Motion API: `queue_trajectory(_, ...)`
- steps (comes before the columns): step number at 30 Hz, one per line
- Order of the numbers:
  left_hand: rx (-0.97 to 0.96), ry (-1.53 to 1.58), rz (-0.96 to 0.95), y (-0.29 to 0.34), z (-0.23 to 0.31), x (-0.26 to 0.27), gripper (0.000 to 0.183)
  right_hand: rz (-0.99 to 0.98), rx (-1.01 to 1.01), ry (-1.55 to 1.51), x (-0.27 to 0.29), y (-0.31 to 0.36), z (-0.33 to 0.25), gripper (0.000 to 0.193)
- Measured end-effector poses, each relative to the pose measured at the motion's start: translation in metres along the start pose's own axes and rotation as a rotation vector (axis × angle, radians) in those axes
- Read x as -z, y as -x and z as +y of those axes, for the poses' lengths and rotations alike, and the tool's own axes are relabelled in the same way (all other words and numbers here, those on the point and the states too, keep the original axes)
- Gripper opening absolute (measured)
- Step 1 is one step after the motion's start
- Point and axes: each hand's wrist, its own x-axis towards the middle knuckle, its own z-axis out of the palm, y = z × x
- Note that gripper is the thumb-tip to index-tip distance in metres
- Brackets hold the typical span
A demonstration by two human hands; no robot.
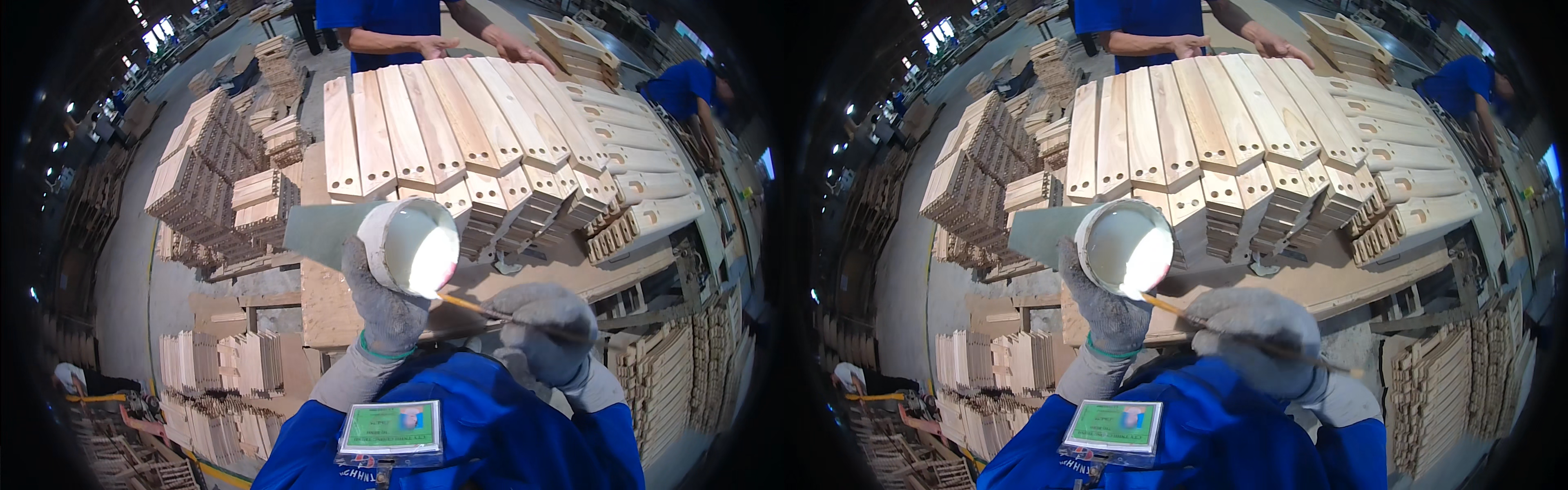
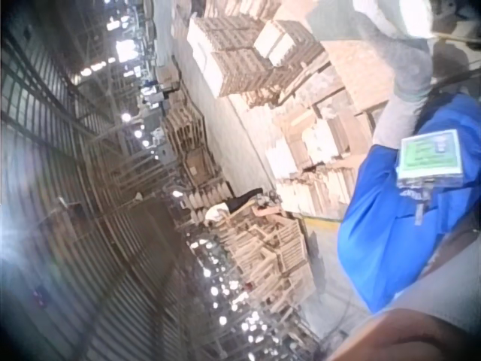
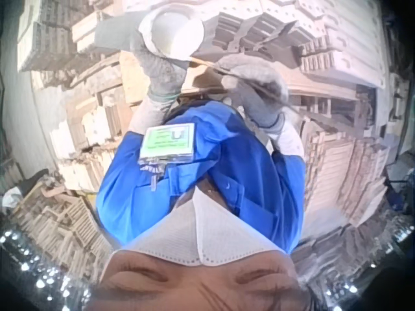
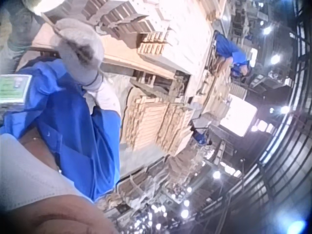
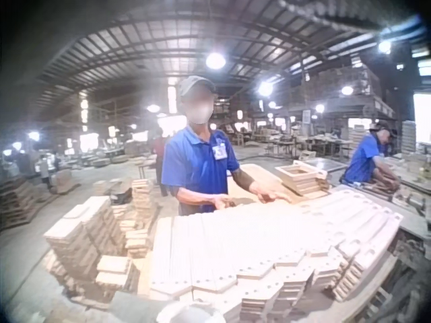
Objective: The person applies white glue to the edges and holes of stacked wooden furniture components using a small brush and container. They repeatedly dip the brush into the container and apply glue to multiple pieces on a workbench in a factory setting.
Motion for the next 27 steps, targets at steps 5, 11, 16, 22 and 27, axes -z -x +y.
queue_trajectory(5, 0.06, 0.259, -0.018, -0.004, -0.006, 0.001, 0.062, 0.058, 0.106, -0.093, 0.009, -0.015, 0.011, 0.012)
queue_trajectory(11, -0.163, -0.448, -0.051, 0.002, -0.002, 0.012, 0.058, 0.132, -0.153, 0.712, 0.05, -0.122, -0.005, 0.031)
queue_trajectory(16, 0.142, 0.483, 0.019, -0.002, 0.018, 0.02, 0.073, 0.091, -0.302, 0.793, 0.054, -0.141, 0.021, 0.039)
queue_trajectory(22, 0.19, 0.676, 0.11, -0.001, 0.03, 0.016, 0.073, -0.059, -0.16, 0.968, 0.05, -0.14, 0.043, 0.028)
queue_trajectory(27, 0.071, 0.425, 0.147, -0.003, 0.025, 0.018, 0.079, -0.055, -0.116, 1.027, 0.056, -0.142, 0.036, 0.022)
